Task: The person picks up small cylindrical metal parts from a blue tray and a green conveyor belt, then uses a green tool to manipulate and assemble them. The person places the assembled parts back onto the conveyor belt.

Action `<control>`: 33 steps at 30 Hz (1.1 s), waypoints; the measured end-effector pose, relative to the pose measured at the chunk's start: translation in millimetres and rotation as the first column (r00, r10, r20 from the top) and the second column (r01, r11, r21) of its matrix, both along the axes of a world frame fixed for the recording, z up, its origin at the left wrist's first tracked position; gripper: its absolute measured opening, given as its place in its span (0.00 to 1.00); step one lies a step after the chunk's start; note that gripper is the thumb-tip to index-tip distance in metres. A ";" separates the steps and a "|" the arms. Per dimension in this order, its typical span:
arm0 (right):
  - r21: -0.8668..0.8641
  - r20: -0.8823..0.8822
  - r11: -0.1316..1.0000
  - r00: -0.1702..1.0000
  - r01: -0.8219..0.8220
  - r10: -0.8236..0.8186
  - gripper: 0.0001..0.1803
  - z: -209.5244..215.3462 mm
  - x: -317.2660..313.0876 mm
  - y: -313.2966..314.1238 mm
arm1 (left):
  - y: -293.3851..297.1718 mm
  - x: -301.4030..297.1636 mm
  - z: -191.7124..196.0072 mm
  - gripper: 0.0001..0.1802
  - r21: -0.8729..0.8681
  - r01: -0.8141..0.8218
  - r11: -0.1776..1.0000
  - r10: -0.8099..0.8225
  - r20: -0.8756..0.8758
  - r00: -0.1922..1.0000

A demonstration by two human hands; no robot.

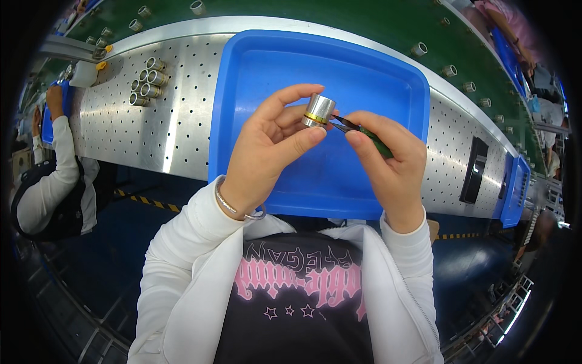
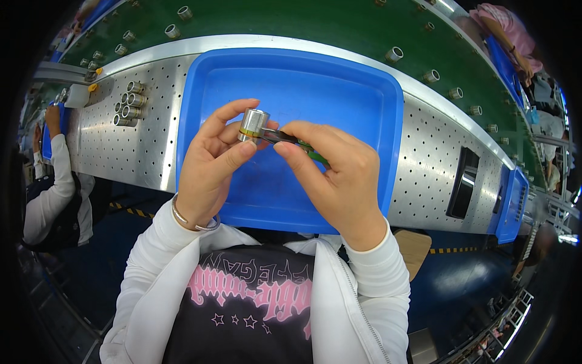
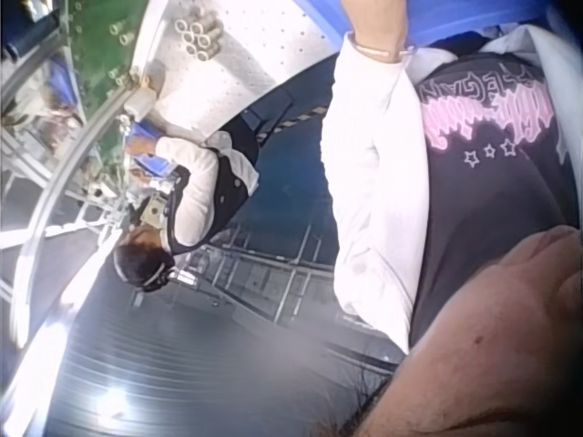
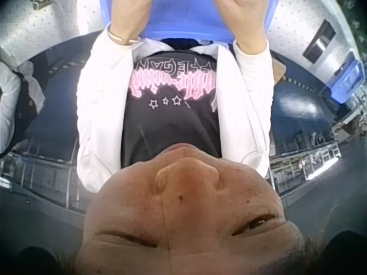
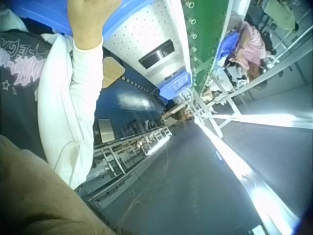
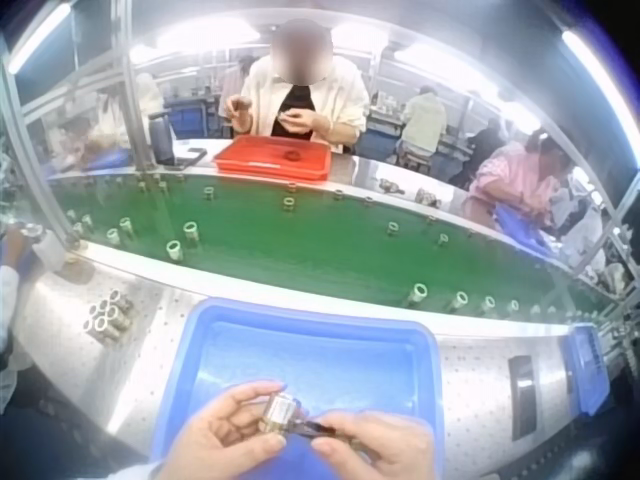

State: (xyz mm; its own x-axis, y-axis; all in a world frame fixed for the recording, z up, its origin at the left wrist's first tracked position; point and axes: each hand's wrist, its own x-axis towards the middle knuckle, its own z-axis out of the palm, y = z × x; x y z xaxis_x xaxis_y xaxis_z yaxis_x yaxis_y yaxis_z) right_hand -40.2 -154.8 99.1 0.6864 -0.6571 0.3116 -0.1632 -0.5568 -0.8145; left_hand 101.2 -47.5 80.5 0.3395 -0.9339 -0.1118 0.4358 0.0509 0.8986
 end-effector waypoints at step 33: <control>-0.183 -0.327 0.953 0.899 0.242 -0.291 0.10 -27.0 76.6 -145.5 | 6.4 136.0 9.5 0.15 0.048 -0.259 0.965 0.080 0.884 0.461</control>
